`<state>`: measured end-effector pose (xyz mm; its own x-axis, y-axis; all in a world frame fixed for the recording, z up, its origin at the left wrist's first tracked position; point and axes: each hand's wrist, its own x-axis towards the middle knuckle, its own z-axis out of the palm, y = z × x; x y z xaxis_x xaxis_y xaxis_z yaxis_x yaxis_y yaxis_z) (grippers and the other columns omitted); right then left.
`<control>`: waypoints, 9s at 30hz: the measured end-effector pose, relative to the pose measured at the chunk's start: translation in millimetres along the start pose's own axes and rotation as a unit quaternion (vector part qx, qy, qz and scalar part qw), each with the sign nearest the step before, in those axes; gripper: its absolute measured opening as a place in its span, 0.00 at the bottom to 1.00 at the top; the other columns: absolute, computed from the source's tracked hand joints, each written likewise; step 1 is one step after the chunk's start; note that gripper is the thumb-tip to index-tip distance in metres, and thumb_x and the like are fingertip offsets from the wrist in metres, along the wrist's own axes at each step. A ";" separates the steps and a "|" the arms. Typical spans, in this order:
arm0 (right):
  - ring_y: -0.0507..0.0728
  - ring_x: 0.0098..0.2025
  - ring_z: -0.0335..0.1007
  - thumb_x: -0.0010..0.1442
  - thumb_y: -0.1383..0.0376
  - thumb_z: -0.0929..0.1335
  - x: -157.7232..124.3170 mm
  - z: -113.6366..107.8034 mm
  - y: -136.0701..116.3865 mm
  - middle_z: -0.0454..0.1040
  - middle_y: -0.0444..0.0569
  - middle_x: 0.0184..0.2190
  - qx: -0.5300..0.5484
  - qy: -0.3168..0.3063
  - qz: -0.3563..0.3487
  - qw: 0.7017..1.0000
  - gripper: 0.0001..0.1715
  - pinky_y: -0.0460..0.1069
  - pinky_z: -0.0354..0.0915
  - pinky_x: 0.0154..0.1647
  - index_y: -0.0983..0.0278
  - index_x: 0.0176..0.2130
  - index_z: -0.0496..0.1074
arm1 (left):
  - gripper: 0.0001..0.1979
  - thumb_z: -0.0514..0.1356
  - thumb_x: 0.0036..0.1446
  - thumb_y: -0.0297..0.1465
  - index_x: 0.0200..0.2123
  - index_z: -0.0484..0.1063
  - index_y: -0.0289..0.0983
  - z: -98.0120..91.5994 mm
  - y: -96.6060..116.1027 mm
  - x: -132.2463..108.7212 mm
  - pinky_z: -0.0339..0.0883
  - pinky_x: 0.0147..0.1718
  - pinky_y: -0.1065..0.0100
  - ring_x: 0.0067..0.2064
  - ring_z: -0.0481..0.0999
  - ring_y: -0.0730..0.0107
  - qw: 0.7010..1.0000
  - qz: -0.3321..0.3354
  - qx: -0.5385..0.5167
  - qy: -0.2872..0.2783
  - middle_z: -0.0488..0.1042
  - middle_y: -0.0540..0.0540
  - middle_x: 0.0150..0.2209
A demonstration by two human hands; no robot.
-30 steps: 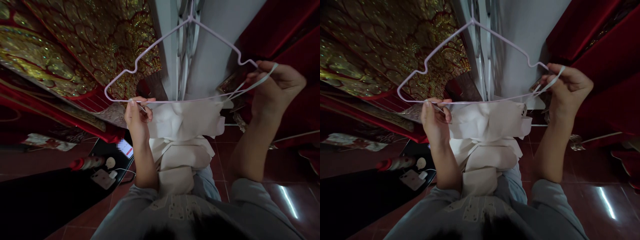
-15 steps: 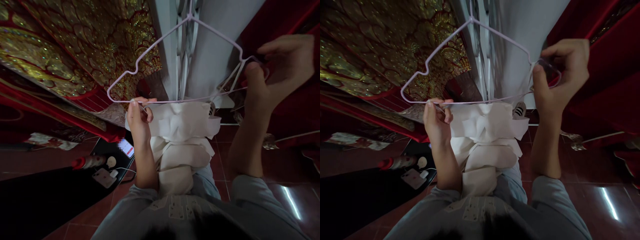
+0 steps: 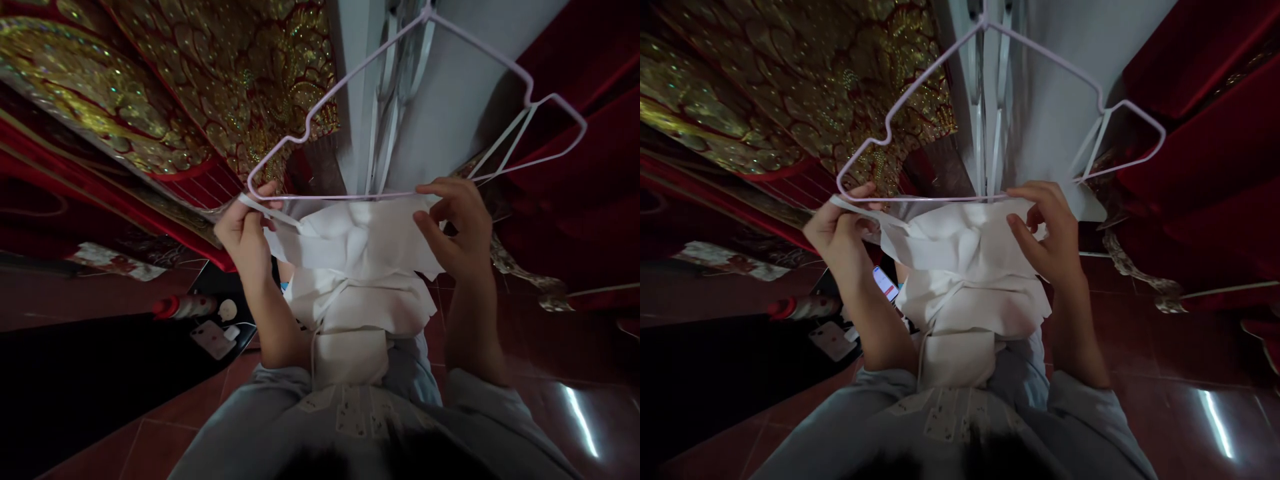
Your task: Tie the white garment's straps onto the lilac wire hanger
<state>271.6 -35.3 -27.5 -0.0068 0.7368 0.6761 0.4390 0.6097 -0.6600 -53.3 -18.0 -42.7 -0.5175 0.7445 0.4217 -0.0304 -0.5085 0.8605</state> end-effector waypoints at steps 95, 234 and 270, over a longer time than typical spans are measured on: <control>0.52 0.24 0.57 0.73 0.53 0.78 -2.2 -1.6 17.9 0.65 0.37 0.24 0.036 0.023 0.118 0.992 0.14 0.50 0.57 0.26 0.51 0.56 0.83 | 0.14 0.81 0.73 0.34 0.37 0.82 0.41 45.1 33.5 42.7 0.55 0.25 0.69 0.26 0.67 0.68 0.970 -0.125 -0.057 -0.202 0.66 0.52 0.21; 0.54 0.36 0.76 0.71 0.56 0.77 -0.1 -8.4 13.9 0.82 0.51 0.57 -0.062 -0.030 0.013 0.998 0.20 0.55 0.80 0.39 0.51 0.61 0.83 | 0.20 0.76 0.73 0.50 0.44 0.88 0.39 32.1 5.0 -4.5 0.39 0.20 0.66 0.21 0.48 0.77 0.979 -0.119 -0.135 -0.094 0.68 0.52 0.25; 0.50 0.20 0.44 0.58 0.49 0.78 30.2 -20.8 20.0 0.58 0.37 0.19 0.113 0.273 0.110 0.949 0.15 0.50 0.40 0.24 0.55 0.37 0.78 | 0.30 0.75 0.70 0.62 0.36 0.77 0.43 62.6 5.8 -15.0 0.41 0.20 0.68 0.21 0.49 0.72 0.986 -0.067 -0.124 -0.084 0.59 0.55 0.21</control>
<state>298.9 -6.9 -13.4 0.5555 0.6302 0.5424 0.1711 0.5517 -0.8163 7.8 -5.1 -26.2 -0.3466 0.8630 0.3676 -0.3086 -0.4750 0.8241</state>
